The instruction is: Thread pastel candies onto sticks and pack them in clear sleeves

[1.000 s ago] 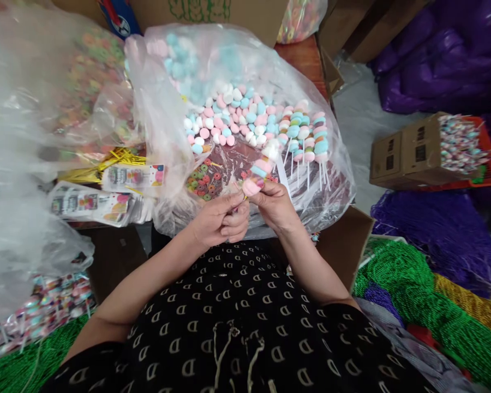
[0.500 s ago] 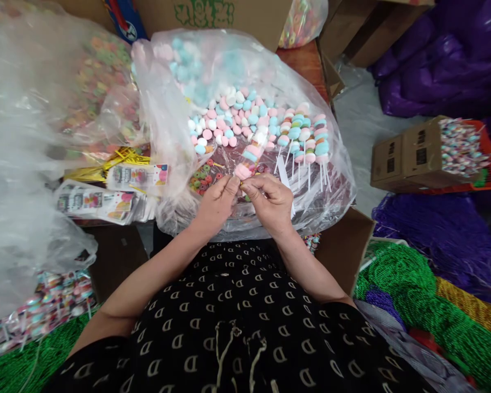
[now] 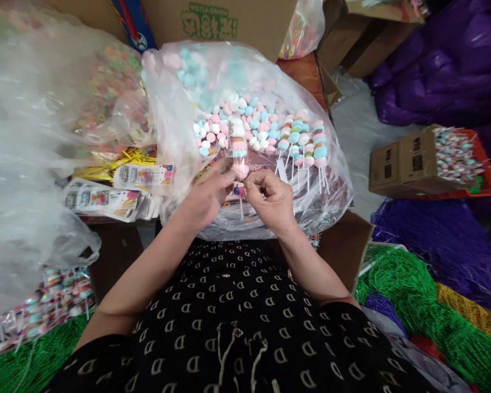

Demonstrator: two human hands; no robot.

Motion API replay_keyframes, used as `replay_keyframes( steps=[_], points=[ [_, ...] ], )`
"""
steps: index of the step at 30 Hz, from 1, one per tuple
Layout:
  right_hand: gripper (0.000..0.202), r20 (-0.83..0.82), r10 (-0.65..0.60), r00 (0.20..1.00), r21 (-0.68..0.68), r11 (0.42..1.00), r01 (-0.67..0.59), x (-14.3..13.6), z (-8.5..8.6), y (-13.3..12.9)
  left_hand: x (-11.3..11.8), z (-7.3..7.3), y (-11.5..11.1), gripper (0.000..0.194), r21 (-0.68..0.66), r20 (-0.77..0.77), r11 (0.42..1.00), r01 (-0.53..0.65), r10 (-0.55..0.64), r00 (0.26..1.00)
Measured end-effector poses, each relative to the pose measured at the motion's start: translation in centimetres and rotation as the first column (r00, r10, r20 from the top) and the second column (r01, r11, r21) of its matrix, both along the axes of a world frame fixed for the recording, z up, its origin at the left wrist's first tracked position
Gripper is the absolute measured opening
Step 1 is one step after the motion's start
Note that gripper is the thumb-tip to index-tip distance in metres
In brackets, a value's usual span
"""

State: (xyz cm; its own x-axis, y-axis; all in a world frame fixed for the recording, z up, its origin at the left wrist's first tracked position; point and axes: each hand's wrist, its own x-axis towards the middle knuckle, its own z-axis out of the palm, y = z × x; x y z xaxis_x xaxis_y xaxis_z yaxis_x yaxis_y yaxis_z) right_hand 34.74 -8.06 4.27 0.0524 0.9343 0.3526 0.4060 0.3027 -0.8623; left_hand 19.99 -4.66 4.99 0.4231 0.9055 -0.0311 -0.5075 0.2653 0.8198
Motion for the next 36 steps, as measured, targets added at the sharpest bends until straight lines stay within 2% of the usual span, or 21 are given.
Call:
replay_keyframes(
  steps=[2, 4, 6, 8, 9, 11, 12, 13, 14, 15, 18, 19, 21, 23, 25, 28, 31, 33, 36],
  points=[
    [0.011, 0.019, 0.012, 1.0, 0.017, 1.0, -0.012, 0.3, 0.1, 0.2, -0.4, 2.0, 0.2, 0.022, 0.079, 0.047, 0.989, -0.124, 0.121, 0.992],
    [0.012, 0.058, -0.013, 0.998, 0.031, 0.999, 0.011, 0.7, 0.1, 0.9, -1.0, 3.3, -0.4, 0.047, 0.204, 0.018, 0.96, -0.189, 0.19, 0.982],
    [0.013, 0.109, -0.107, 0.988, 0.084, 0.992, 0.098, 1.1, 0.2, 1.7, -1.8, 3.8, -1.4, 0.06, 0.389, -0.09, 0.898, -0.207, 0.261, 0.961],
    [0.013, 0.167, -0.225, 0.96, 0.181, 0.964, 0.194, 1.3, 0.6, 2.5, -2.4, 3.2, -2.4, 0.057, 0.506, -0.273, 0.853, -0.132, 0.303, 0.913],
    [0.014, 0.194, -0.269, 0.944, 0.239, 0.946, 0.22, 1.2, 0.8, 2.6, -2.5, 2.7, -2.7, 0.055, 0.499, -0.378, 0.865, -0.057, 0.277, 0.883],
    [0.014, 0.226, -0.302, 0.926, 0.342, 0.915, 0.215, 0.7, 1.4, 2.4, -2.3, 1.5, -2.5, 0.059, 0.362, -0.528, 0.927, 0.098, 0.118, 0.841],
    [0.014, 0.228, -0.288, 0.93, 0.372, 0.909, 0.19, 0.3, 1.7, 2.0, -2.0, 1.0, -2.0, 0.065, 0.258, -0.538, 0.955, 0.149, 0.014, 0.843],
    [0.013, 0.224, -0.255, 0.941, 0.378, 0.912, 0.157, -0.1, 1.8, 1.5, -1.8, 0.6, -1.3, 0.071, 0.172, -0.488, 0.976, 0.134, -0.033, 0.872],
    [0.013, 0.215, -0.206, 0.955, 0.355, 0.927, 0.12, -0.5, 1.9, 0.9, -1.6, 0.4, -0.6, 0.073, 0.113, -0.432, 0.991, 0.075, -0.019, 0.902],
    [0.012, 0.206, -0.143, 0.968, 0.304, 0.95, 0.076, -0.8, 1.8, 0.3, -1.4, 0.5, 0.1, 0.072, 0.08, -0.378, 0.997, -0.021, 0.05, 0.925],
    [0.011, 0.136, 0.034, 0.99, 0.091, 0.995, -0.047, -0.9, 0.8, -0.7, -2.0, 1.6, 1.0, 0.066, 0.045, -0.25, 0.965, -0.257, 0.26, 0.933],
    [0.011, 0.094, 0.055, 0.994, 0.042, 0.997, -0.059, -0.7, 0.5, -0.6, -2.4, 2.0, 0.8, 0.067, 0.05, -0.233, 0.965, -0.258, 0.263, 0.936],
    [0.012, 0.019, 0.013, 1.0, 0.005, 1.0, -0.013, -0.3, 0.1, -0.2, -3.2, 2.3, 0.0, 0.068, 0.111, -0.32, 0.987, -0.116, 0.146, 0.936],
    [0.012, -0.006, -0.073, 0.997, 0.038, 0.997, 0.073, 0.0, 0.4, 0.2, -3.5, 1.8, -0.9, 0.069, 0.13, -0.467, 0.987, 0.094, -0.023, 0.884],
    [0.01, 0.013, -0.114, 0.993, 0.1, 0.989, 0.112, -0.1, 1.0, 0.1, -3.2, 0.8, -1.3, 0.072, 0.087, -0.533, 0.978, 0.192, -0.117, 0.838],
    [0.01, 0.019, -0.043, 0.999, 0.126, 0.991, 0.04, -0.6, 1.6, -0.7, -2.1, -0.1, -0.8, 0.069, -0.027, -0.383, 0.993, 0.114, -0.116, 0.917],
    [0.011, -0.071, 0.078, 0.994, 0.015, 0.997, -0.077, -0.4, 0.9, -1.3, -1.4, 0.4, -0.2, 0.046, -0.082, -0.236, 0.996, -0.016, -0.004, 0.972],
    [0.015, -0.176, 0.147, 0.973, -0.062, 0.985, -0.16, 0.1, 0.1, -1.3, -1.5, 1.0, -0.2, 0.029, -0.053, -0.231, 0.997, -0.061, 0.047, 0.972],
    [0.026, -0.394, 0.228, 0.89, -0.122, 0.947, -0.297, 0.8, -0.7, -1.6, -2.2, 1.1, -0.9, 0.018, 0.037, -0.304, 0.999, -0.011, 0.022, 0.952]
  ],
)
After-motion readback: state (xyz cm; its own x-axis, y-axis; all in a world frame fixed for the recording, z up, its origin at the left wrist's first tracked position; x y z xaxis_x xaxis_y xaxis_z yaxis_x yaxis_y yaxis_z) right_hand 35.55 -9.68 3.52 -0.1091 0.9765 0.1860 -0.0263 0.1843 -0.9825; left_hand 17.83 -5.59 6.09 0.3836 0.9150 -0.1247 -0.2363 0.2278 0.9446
